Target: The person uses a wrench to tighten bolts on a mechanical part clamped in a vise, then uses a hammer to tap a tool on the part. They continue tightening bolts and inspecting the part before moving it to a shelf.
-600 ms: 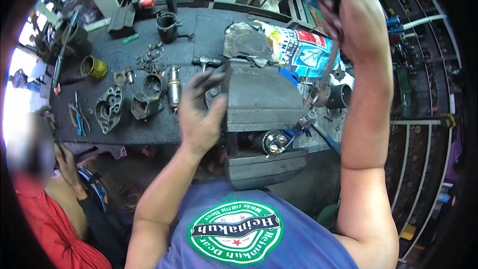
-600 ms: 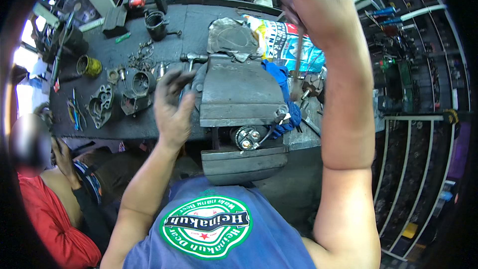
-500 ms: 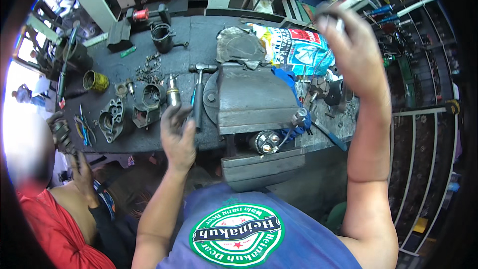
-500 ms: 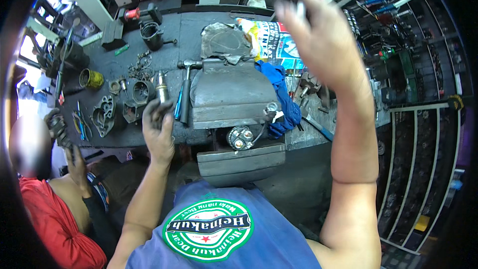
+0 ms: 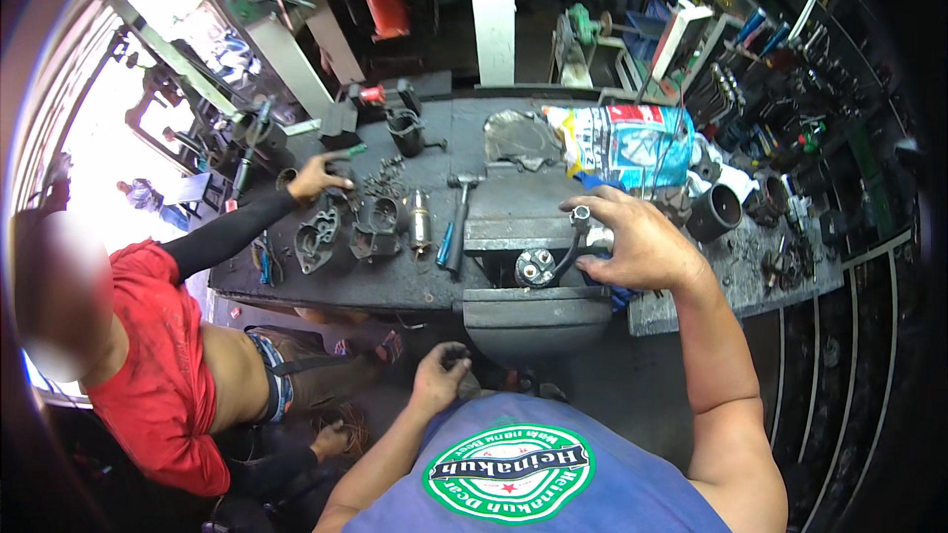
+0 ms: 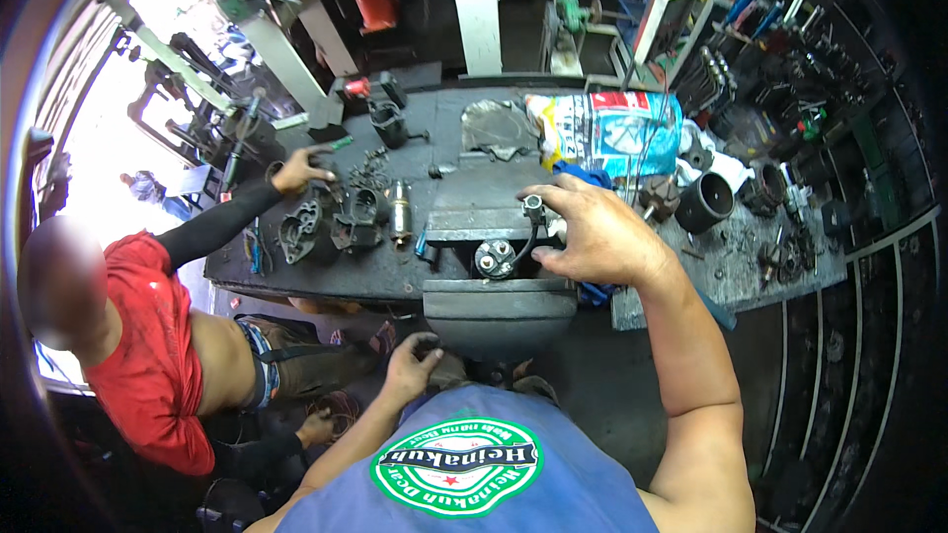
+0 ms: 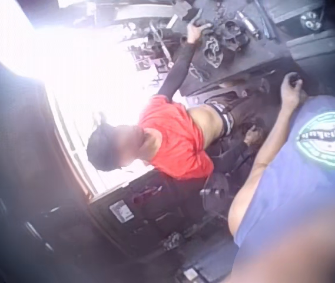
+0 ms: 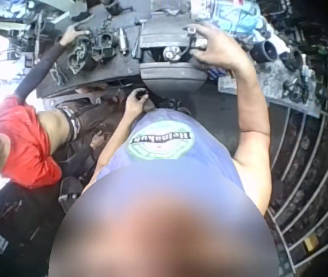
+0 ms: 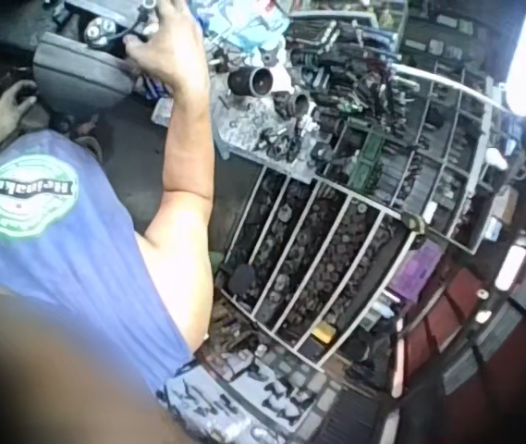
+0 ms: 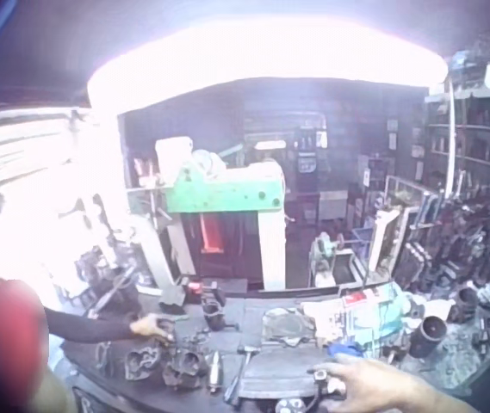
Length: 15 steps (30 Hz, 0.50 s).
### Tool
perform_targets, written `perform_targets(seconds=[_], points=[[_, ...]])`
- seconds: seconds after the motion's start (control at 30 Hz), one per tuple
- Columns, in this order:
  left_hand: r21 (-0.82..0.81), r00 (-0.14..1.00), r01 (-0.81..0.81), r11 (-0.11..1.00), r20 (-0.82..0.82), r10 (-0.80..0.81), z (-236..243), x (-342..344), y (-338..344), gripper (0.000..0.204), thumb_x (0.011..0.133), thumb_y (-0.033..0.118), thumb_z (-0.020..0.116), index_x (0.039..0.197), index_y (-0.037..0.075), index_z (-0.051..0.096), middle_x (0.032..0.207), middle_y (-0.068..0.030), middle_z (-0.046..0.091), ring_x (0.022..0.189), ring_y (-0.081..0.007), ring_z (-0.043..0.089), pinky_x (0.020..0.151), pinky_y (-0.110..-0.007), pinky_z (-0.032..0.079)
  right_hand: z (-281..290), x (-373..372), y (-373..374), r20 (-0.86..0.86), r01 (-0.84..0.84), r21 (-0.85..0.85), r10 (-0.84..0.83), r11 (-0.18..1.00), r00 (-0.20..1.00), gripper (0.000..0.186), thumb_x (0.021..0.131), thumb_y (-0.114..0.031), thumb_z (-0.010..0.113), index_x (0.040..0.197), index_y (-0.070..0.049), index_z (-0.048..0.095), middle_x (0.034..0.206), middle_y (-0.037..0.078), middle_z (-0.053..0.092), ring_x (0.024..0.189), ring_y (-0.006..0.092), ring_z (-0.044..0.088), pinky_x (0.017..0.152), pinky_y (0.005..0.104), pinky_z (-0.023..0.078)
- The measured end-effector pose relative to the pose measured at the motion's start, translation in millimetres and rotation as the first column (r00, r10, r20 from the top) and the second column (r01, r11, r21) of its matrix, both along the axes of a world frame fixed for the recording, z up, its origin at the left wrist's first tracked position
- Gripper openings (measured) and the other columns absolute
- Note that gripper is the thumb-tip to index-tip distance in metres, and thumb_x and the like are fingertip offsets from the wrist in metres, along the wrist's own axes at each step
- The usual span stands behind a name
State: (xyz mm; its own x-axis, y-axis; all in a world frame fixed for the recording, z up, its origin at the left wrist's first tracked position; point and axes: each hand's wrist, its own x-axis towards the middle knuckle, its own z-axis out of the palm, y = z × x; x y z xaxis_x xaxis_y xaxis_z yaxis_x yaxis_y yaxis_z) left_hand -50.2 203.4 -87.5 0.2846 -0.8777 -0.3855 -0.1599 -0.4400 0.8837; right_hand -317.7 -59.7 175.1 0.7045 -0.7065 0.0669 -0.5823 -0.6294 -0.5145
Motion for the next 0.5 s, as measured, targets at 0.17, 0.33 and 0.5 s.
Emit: perform_targets(seconds=[0.17,0.33,0.5], points=[[0.076,0.994,0.072,0.995,-0.083,-0.065,-2.4,-5.9,12.6,0.039,0.097,0.016,0.078,0.13,-0.003,0.067,0.117,-0.0161,0.078,0.107,-0.0239,0.076,0.095,-0.037,0.059,19.2,0.0,30.9,0.105,0.286,-0.186,-0.271,0.94,0.957,0.052,0.082,-0.021,0.088,0.127,-0.002,0.068,0.111,0.018,0.072,0.106,0.0366,0.071,0.095,0.0454,0.057],[0.181,0.946,0.271,0.945,0.13,-0.296,-16.9,1.6,22.7,0.054,0.096,0.024,0.079,0.139,-0.002,0.062,0.13,-0.0208,0.074,0.119,-0.0326,0.073,0.104,-0.042,0.057,4.7,17.7,59.2,-0.055,-0.017,-0.162,0.008,0.987,0.998,0.057,0.086,-0.024,0.086,0.136,-0.006,0.065,0.126,0.018,0.07,0.108,0.0379,0.071,0.097,0.0451,0.058],[0.073,0.865,0.386,0.919,0.316,-0.389,-39.2,-35.6,31.7,0.068,0.091,0.027,0.082,0.148,-0.001,0.057,0.146,-0.0274,0.062,0.137,-0.0421,0.059,0.117,-0.047,0.047,-13.4,43.0,39.6,-0.318,-0.28,-0.113,0.232,0.953,0.919,0.056,0.088,-0.025,0.082,0.14,-0.01,0.064,0.121,0.021,0.069,0.109,0.0434,0.07,0.092,0.0503,0.059]])
